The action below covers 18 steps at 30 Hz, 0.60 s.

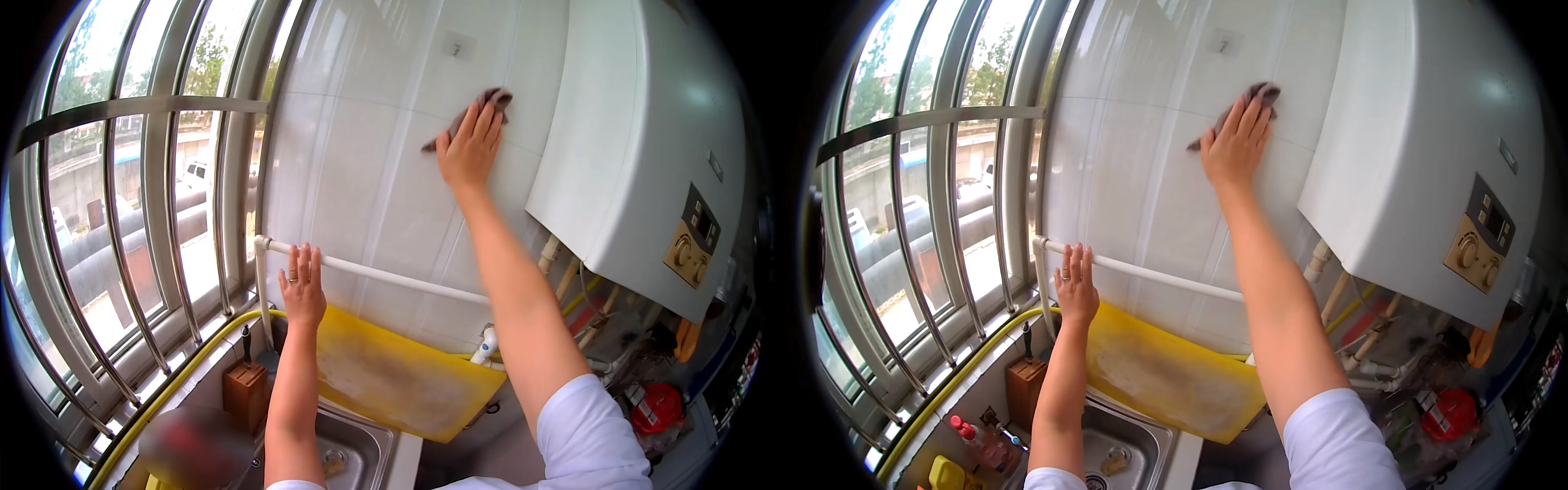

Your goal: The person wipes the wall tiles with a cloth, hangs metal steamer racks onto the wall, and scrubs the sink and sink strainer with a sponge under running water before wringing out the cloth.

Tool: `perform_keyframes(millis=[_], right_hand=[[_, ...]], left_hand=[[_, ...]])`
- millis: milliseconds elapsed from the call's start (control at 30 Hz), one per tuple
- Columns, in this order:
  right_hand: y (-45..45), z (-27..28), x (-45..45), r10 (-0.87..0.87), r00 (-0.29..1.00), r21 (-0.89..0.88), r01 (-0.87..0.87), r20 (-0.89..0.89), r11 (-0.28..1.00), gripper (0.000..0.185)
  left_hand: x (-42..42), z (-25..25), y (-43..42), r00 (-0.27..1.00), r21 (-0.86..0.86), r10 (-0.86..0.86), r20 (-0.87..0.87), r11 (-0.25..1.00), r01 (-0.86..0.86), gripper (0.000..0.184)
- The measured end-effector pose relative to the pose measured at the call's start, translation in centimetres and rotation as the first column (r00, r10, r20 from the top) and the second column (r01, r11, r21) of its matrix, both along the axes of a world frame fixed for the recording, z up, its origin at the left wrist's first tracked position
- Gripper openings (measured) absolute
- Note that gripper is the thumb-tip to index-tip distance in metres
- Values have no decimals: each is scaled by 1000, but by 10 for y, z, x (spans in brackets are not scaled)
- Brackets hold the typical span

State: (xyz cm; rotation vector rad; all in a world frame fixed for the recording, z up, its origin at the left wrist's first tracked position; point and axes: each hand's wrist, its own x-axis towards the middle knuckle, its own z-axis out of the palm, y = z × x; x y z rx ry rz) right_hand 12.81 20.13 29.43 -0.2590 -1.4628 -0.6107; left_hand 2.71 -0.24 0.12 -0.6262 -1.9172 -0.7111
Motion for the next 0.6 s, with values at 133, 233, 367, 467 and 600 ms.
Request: perform_keyframes(millis=[133, 233, 367, 467, 600], right_hand=[[-12, 38, -15, -94, 995, 4, 93, 18, 996, 67], [-13, 35, -29, -136, 946, 177, 86, 295, 980, 65], [-30, 48, -46, -184, 917, 248, 98, 353, 964, 64], [-51, 86, -46, -185, 930, 164, 138, 318, 977, 61], [-50, 95, -51, -201, 942, 84, 185, 268, 979, 55]], left_hand=[[-3, -3, -1, 1000, 0, -9, 0, 1000, 9, 70], [-4, -3, 2, 1000, -5, -10, 9, 1000, 10, 68], [-6, -5, -1, 1000, -16, 1, -1, 1000, -1, 64], [-7, -3, 0, 1000, -19, 9, -7, 1000, -9, 63], [-9, -5, 0, 1000, -5, -6, -15, 1000, 6, 63]])
